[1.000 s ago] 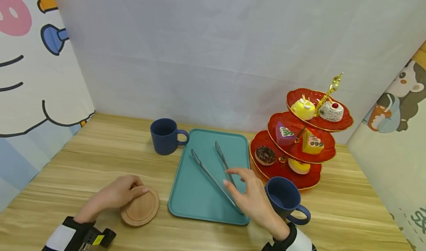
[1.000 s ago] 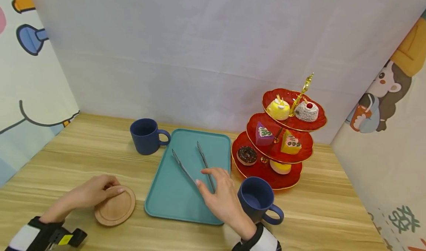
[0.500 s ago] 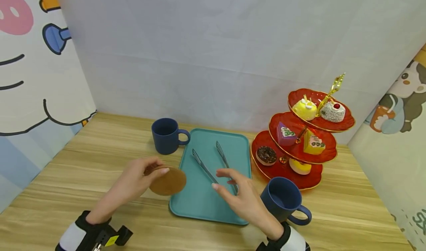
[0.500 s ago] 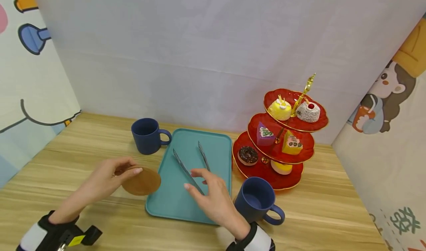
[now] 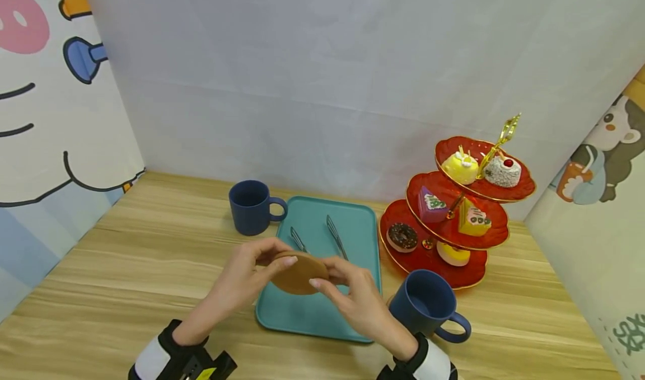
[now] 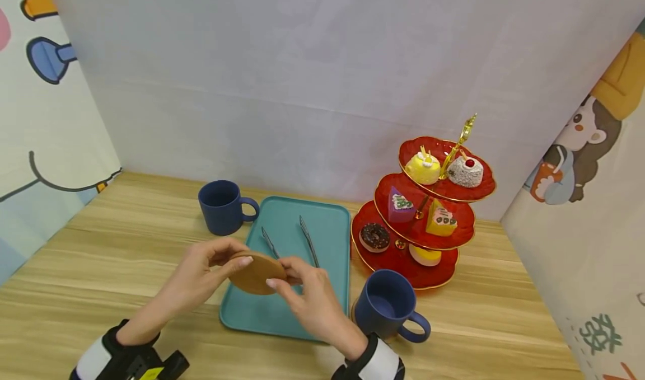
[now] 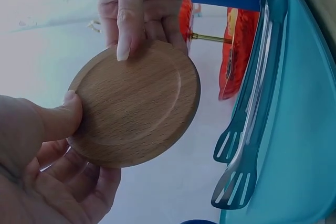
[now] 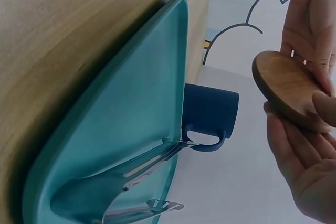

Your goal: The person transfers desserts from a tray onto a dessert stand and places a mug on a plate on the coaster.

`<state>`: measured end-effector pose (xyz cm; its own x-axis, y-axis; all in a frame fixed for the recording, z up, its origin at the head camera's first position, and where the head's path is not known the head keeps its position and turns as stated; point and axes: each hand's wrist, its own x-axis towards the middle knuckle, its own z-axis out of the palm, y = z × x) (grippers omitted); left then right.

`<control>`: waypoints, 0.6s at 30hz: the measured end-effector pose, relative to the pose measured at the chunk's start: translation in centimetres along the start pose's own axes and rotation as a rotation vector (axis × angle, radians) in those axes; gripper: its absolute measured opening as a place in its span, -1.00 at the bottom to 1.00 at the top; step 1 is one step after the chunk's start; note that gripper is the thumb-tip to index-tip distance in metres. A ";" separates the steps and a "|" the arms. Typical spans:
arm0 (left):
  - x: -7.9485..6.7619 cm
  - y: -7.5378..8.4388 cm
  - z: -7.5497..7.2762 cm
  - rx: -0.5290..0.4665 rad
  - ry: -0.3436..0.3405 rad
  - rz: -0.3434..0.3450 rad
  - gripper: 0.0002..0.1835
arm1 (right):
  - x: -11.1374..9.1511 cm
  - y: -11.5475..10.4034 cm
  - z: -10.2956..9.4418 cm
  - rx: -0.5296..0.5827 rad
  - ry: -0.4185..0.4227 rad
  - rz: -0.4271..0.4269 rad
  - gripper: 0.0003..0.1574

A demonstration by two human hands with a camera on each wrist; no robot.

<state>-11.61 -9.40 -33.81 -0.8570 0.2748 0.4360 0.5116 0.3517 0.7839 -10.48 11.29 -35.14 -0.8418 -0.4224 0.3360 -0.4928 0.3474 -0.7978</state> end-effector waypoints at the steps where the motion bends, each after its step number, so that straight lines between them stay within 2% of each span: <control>1: 0.0 0.0 0.1 -0.009 -0.003 -0.002 -0.91 | 0.0 0.0 0.0 0.000 0.009 -0.005 -0.74; 5: 0.0 -0.1 0.3 -0.058 -0.031 -0.022 -0.91 | -0.1 0.0 0.0 -0.002 0.038 -0.022 -0.82; 10: 0.0 -0.2 0.3 -0.072 -0.069 -0.067 -0.89 | -0.3 0.1 -0.2 -0.008 0.063 -0.030 -0.85; 18: -0.2 -0.4 -0.2 -0.025 -0.046 -0.150 -0.79 | -0.9 0.1 -1.5 -0.071 0.135 -0.009 -0.87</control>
<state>-11.68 -9.73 -34.10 -0.9197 0.2614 0.2931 0.3759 0.3701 0.8495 -10.12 12.91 -34.75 -0.8571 -0.3110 0.4107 -0.5104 0.4046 -0.7588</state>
